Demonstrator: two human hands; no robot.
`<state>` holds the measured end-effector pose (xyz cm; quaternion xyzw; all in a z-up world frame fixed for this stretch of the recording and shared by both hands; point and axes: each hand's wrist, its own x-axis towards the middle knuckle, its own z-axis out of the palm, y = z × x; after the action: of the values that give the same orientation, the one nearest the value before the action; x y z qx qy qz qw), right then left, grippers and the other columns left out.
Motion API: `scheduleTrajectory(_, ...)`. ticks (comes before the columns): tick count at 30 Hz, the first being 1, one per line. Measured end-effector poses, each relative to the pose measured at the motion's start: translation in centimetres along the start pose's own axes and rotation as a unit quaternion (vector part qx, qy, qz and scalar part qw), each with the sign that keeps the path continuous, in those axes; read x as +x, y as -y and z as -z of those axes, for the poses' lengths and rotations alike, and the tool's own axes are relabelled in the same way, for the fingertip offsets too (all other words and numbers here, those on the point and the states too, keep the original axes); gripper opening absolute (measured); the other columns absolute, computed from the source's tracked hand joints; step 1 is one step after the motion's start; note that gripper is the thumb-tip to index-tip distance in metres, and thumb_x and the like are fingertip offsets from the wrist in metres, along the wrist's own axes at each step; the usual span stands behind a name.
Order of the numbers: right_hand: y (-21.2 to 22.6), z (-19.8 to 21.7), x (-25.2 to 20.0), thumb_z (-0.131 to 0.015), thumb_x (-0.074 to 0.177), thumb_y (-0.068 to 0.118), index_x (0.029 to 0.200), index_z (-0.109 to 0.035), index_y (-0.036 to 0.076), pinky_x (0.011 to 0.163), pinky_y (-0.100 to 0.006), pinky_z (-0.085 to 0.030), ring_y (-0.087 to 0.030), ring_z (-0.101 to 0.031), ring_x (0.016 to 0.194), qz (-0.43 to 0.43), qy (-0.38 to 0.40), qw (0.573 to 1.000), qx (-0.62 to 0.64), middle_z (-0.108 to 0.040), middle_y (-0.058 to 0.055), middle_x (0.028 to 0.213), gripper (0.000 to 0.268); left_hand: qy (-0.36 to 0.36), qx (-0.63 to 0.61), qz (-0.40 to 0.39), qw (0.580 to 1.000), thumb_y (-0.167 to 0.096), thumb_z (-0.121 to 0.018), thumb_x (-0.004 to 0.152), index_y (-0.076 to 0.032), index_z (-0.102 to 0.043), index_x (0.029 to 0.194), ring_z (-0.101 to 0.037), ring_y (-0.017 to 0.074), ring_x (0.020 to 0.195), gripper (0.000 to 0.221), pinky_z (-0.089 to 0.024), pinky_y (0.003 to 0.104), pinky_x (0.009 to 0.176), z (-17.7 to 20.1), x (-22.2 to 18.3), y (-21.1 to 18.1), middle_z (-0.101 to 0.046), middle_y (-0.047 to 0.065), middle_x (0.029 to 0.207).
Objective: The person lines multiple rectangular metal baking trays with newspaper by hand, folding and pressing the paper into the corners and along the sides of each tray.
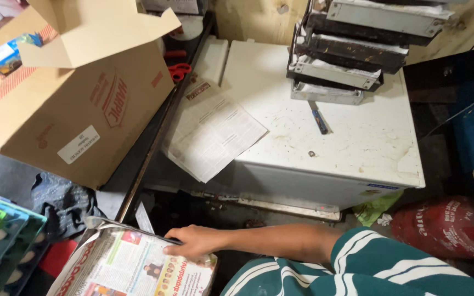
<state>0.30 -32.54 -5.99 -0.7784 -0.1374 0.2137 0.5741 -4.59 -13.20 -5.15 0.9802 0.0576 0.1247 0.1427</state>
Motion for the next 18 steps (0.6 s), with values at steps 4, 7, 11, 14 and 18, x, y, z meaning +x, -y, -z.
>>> scheduleTrajectory(4,-4.8,3.2,-0.3,-0.063,0.103,0.038,0.125,-0.069,0.001,0.077,-0.034,-0.059,-0.022,-0.072,0.089,0.098,-0.098,0.987,0.078,-0.076,-0.016,0.102,0.043,0.015,0.061,-0.013,0.998,-0.033,-0.078,0.085,-0.010,-0.064,0.129,-0.063,0.0328,0.125,0.052,-0.045,0.045,0.108,-0.9,1.2,0.3,-0.068,0.012,0.129)
scheduleTrajectory(7,-8.3,10.0,-2.3,-0.070,0.096,0.031,0.129,-0.068,0.001,0.067,-0.031,-0.056,-0.016,-0.067,0.082,0.014,-0.144,0.970,0.197,-0.075,-0.011,0.102,0.044,0.020,0.086,-0.018,0.996,-0.034,-0.078,0.085,-0.010,-0.065,0.128,-0.063,0.0323,0.125,0.051,-0.045,0.045,0.108,-2.1,2.2,0.4,-0.068,0.012,0.129)
scheduleTrajectory(11,-10.2,20.7,-8.3,-0.071,0.096,0.028,0.131,-0.066,-0.002,0.090,-0.032,-0.059,-0.015,-0.070,0.102,0.076,-0.290,0.931,0.207,-0.075,-0.010,0.114,0.046,0.036,0.112,-0.021,0.993,-0.036,-0.077,0.086,-0.011,-0.066,0.128,-0.063,0.0317,0.124,0.050,-0.045,0.045,0.108,-3.3,3.1,0.8,-0.069,0.011,0.129)
scheduleTrajectory(14,-9.6,29.5,-15.2,-0.069,0.099,0.021,0.123,-0.072,0.000,0.088,-0.029,-0.056,-0.011,-0.068,0.093,0.088,-0.463,0.873,0.128,-0.077,-0.004,0.103,0.032,0.049,0.112,-0.027,0.992,-0.037,-0.077,0.086,-0.011,-0.066,0.128,-0.063,0.0313,0.124,0.050,-0.045,0.045,0.107,-5.1,3.6,0.3,-0.069,0.010,0.128)
scheduleTrajectory(18,-8.1,40.4,-25.7,-0.068,0.098,0.009,0.108,-0.074,0.004,0.072,-0.032,-0.060,-0.014,-0.070,0.079,0.101,-0.644,0.738,0.176,-0.076,-0.006,0.097,0.013,0.063,0.106,-0.040,0.992,-0.038,-0.076,0.087,-0.011,-0.067,0.127,-0.063,0.0307,0.124,0.049,-0.045,0.045,0.107,-7.8,3.8,-1.2,-0.069,0.010,0.128)
